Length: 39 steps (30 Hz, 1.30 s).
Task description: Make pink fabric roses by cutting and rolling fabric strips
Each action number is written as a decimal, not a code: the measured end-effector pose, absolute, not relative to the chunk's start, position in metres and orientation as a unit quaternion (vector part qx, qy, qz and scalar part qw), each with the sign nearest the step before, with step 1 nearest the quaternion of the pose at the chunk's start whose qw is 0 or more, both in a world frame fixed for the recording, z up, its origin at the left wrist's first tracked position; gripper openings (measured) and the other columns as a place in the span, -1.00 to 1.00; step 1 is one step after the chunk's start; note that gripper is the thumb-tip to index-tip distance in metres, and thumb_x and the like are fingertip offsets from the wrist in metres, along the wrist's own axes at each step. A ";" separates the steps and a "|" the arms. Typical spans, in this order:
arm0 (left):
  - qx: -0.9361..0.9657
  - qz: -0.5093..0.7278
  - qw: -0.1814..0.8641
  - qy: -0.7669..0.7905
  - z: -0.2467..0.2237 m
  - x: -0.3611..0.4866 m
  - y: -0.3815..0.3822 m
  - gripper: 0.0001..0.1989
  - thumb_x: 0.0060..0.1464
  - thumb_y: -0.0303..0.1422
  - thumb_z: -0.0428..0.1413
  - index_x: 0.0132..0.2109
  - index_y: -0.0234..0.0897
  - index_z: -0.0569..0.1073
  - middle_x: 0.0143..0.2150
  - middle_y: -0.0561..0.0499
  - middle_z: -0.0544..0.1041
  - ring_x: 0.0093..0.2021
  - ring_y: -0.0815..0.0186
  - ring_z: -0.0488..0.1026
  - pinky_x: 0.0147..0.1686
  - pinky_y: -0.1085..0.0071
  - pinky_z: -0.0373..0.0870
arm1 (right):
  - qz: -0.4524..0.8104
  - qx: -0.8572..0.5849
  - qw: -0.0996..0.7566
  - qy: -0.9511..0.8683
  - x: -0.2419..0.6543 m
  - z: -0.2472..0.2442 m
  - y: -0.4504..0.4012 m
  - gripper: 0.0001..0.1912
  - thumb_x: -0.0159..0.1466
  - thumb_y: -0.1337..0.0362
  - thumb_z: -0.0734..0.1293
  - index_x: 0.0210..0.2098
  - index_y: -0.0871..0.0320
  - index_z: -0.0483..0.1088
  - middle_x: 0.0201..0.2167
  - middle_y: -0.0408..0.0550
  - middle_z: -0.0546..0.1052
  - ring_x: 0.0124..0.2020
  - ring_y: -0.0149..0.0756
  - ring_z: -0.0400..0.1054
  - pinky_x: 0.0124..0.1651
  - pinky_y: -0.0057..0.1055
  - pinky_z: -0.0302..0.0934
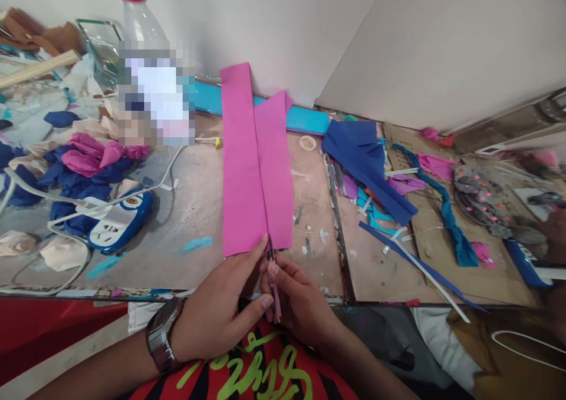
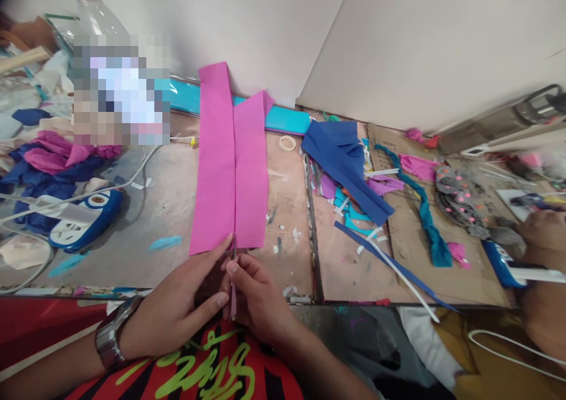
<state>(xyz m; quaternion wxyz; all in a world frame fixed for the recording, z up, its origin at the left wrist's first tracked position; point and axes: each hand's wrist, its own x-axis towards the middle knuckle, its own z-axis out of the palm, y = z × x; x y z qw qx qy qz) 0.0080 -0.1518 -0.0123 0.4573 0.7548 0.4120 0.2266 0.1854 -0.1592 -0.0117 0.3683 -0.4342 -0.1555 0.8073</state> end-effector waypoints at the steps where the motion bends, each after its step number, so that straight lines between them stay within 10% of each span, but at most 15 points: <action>1: 0.755 0.225 0.457 0.412 -0.012 0.008 -0.152 -0.21 0.34 -0.19 0.03 0.53 -0.15 -0.18 0.39 -0.24 0.32 0.30 0.04 0.35 0.23 0.07 0.34 | 0.805 -0.439 0.367 -0.157 0.185 -0.012 -0.159 -0.60 0.22 0.00 0.50 -0.33 0.17 0.33 -0.60 -0.27 0.45 -0.72 -0.53 0.28 -0.68 -0.62 0.14; 33: 0.768 0.242 0.420 0.418 -0.007 -0.004 -0.159 -0.21 0.30 -0.22 0.09 0.52 -0.11 -0.12 0.41 -0.18 0.30 0.34 0.07 0.33 0.27 0.12 0.35 | 0.793 -0.458 0.362 -0.172 0.186 -0.011 -0.162 -0.64 0.27 0.02 0.45 -0.25 0.15 0.33 -0.62 -0.27 0.45 -0.74 -0.52 0.26 -0.69 -0.64 0.10; 39: 0.817 0.229 0.274 0.454 0.000 -0.013 -0.144 -0.54 0.32 -0.30 0.06 0.33 -0.15 0.33 0.03 -0.13 0.56 0.02 0.10 0.50 0.04 0.16 0.46 | 0.791 -0.461 0.361 -0.176 0.187 -0.009 -0.161 -0.64 0.28 0.01 0.45 -0.22 0.14 0.32 -0.62 -0.28 0.44 -0.74 -0.51 0.28 -0.71 -0.65 0.04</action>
